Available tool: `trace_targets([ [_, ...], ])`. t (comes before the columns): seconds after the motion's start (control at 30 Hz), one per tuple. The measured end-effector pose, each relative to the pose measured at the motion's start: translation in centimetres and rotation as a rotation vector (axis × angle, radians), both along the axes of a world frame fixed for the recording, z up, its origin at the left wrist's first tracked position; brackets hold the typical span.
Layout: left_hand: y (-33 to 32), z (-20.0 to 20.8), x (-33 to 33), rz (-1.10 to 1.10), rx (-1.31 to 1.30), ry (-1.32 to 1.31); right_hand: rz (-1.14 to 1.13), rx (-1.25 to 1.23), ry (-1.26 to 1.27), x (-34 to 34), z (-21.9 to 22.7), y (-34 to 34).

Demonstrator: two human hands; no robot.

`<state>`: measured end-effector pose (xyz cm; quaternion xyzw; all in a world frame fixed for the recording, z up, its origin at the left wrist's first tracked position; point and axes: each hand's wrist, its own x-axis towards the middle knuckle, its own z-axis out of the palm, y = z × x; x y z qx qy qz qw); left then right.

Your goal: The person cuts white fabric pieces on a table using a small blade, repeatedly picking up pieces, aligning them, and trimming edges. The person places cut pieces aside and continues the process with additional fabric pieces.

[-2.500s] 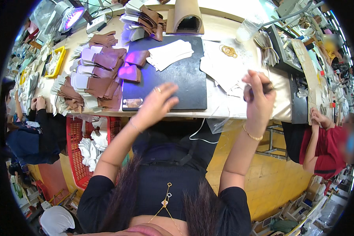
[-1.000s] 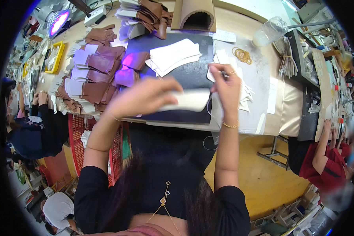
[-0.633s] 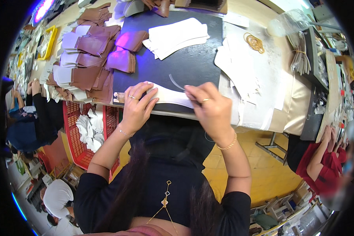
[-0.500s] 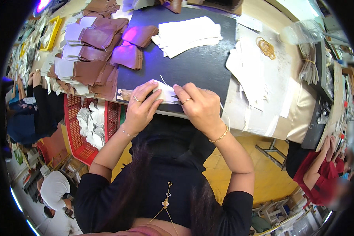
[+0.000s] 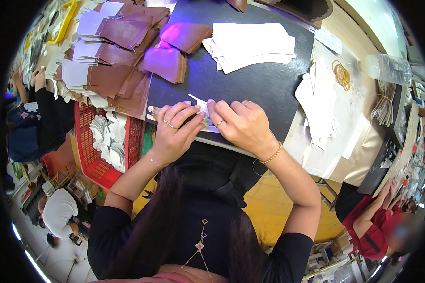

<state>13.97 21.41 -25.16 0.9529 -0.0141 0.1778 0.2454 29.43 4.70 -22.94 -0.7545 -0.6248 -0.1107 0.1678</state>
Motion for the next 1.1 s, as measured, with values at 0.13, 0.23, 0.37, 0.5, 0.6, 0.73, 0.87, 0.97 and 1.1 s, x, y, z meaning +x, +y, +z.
trace_targets([
  [0.13,0.0,0.0,0.0,-0.001,-0.005,-0.001,0.008,-0.010,-0.016,0.0,-0.1,-0.1],
  [0.23,0.1,0.1,0.0,0.002,-0.005,0.007,0.012,-0.001,-0.020,0.0,-0.1,-0.2],
  [0.37,0.0,0.4,0.2,0.007,-0.005,0.024,0.011,-0.003,-0.033,0.0,-0.1,-0.2],
  [0.5,0.0,0.9,0.3,-0.018,0.094,0.094,0.021,-0.044,-0.025,0.0,0.1,-0.5],
  [0.6,0.1,1.3,0.3,-0.025,0.126,0.119,0.030,-0.073,-0.015,0.0,0.8,-1.5],
  [0.73,-0.2,1.5,0.6,0.006,0.138,0.125,0.041,-0.133,-0.019,0.0,2.2,-3.5],
  [0.87,-0.6,1.7,0.8,0.017,0.152,0.146,0.040,-0.195,-0.006,-0.3,2.6,-4.4],
  [0.97,-0.7,1.7,0.9,0.008,0.178,0.163,0.037,-0.199,-0.002,-0.4,2.5,-4.5],
  [1.1,-0.7,1.7,1.0,0.002,0.202,0.168,0.033,-0.182,0.015,-0.5,2.1,-4.4],
])
